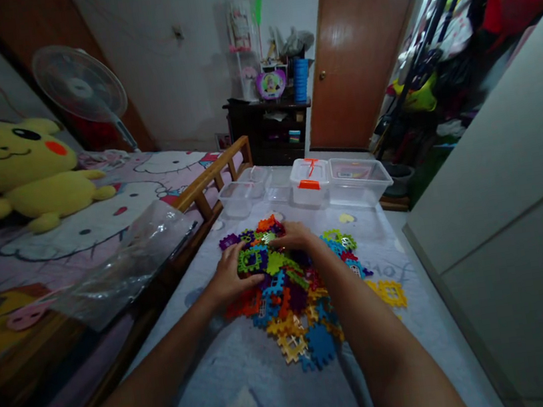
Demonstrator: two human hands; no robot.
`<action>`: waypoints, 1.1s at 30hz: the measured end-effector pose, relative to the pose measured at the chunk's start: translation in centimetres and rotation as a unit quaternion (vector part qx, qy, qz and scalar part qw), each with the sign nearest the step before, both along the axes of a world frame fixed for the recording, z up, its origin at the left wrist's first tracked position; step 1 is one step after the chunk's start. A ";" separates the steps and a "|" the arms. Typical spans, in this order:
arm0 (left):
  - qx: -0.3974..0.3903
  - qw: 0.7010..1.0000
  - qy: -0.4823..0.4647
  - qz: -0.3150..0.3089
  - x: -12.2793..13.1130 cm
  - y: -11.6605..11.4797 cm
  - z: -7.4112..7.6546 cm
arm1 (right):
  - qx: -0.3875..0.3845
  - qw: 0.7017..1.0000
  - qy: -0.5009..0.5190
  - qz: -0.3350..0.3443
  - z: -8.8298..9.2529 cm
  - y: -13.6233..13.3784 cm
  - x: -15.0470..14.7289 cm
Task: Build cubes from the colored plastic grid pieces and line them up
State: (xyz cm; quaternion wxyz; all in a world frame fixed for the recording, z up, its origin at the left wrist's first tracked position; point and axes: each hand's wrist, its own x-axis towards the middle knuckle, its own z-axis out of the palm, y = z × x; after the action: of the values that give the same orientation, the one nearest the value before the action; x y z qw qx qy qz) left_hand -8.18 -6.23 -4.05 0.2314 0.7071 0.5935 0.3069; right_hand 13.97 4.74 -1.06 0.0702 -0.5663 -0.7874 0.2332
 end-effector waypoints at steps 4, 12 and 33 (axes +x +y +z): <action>0.050 0.997 -0.055 -0.012 1.0 -0.1 0.6 | -0.039 0.995 0.092 0.000 0.3 -1.2 0.3; 0.076 0.993 -0.094 -0.019 1.2 0.4 0.8 | -0.114 0.944 0.309 -0.001 0.5 -3.6 0.0; 0.009 0.993 -0.101 -0.056 0.7 -0.7 3.5 | 0.055 0.943 0.329 -0.015 2.7 -10.8 7.6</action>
State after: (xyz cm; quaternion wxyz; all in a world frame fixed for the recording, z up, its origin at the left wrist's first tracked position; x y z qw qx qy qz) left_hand -7.51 -6.88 -0.54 0.3009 0.7064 0.5238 0.3689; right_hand 21.53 -6.03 1.66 0.3595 -0.4651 -0.7237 0.3616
